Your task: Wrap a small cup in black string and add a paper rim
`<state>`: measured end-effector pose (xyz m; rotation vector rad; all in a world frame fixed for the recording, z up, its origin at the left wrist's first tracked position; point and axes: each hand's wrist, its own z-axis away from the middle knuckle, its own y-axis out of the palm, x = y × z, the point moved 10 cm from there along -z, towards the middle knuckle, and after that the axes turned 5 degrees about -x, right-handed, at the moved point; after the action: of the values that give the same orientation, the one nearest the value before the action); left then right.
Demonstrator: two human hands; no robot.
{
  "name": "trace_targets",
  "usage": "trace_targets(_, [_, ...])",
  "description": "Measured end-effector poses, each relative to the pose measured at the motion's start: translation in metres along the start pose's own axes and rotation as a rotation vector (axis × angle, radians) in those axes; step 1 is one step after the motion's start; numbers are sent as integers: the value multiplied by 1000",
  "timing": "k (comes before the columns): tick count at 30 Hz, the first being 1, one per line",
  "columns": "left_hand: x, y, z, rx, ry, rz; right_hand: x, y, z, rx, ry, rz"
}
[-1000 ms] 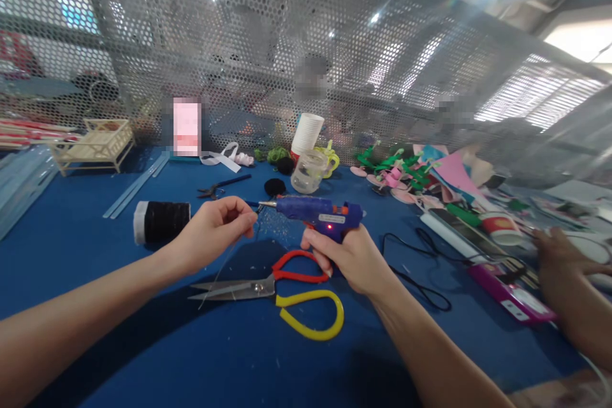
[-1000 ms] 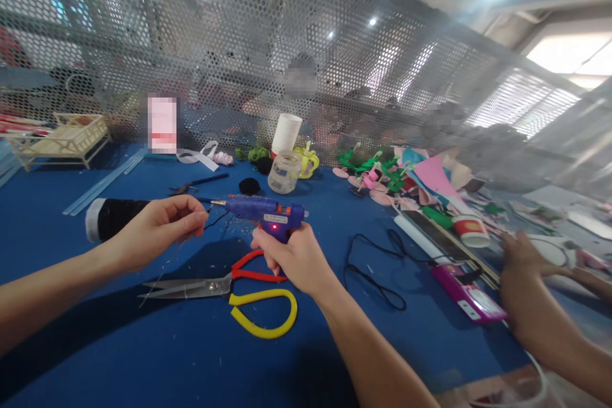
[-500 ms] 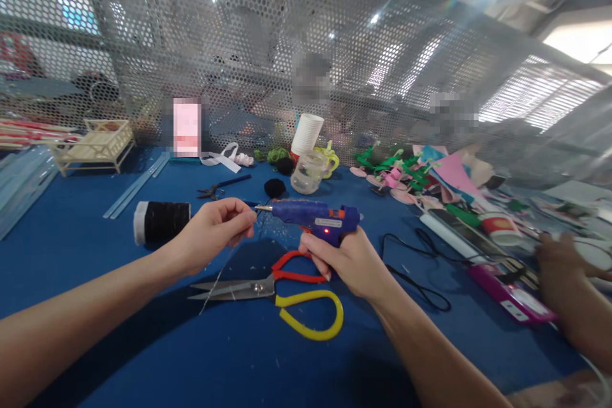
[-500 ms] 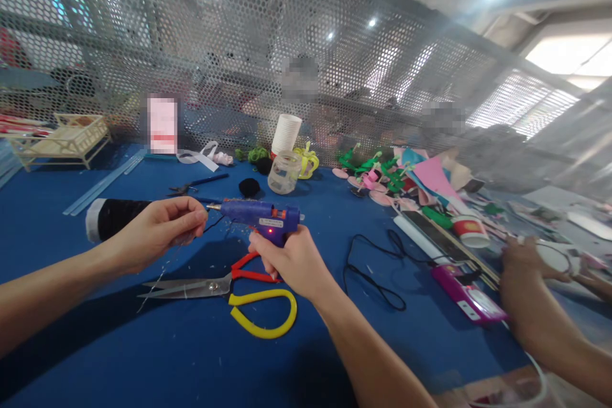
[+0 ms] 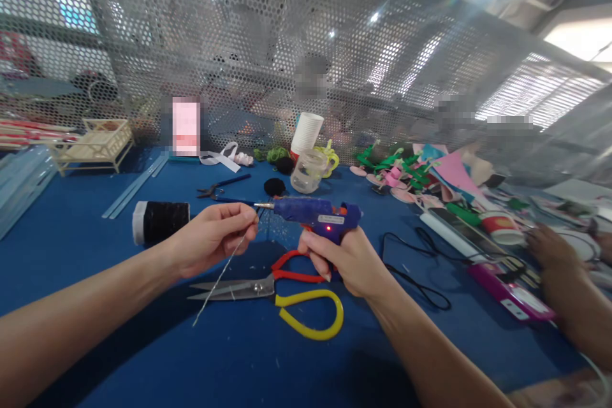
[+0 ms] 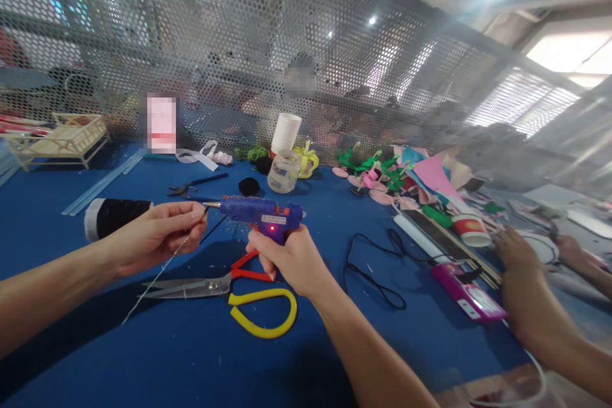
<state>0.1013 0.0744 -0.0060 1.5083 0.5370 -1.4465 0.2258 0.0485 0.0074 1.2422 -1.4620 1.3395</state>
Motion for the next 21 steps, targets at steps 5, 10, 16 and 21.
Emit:
trace_targets(5, [-1, 3, 0, 24, -10, 48, -1, -6, -1, -55, 9, -12])
trace_targets(10, [-1, -1, 1, -11, 3, -26, 1, -1, 1, -7, 12, 21])
trace_targets(16, [-7, -5, 1, -61, 68, -144, 4, -5, 1, -37, -13, 62])
trace_targets(21, [-10, -8, 1, -97, 92, -189, 6, -6, 1, -52, -2, 110])
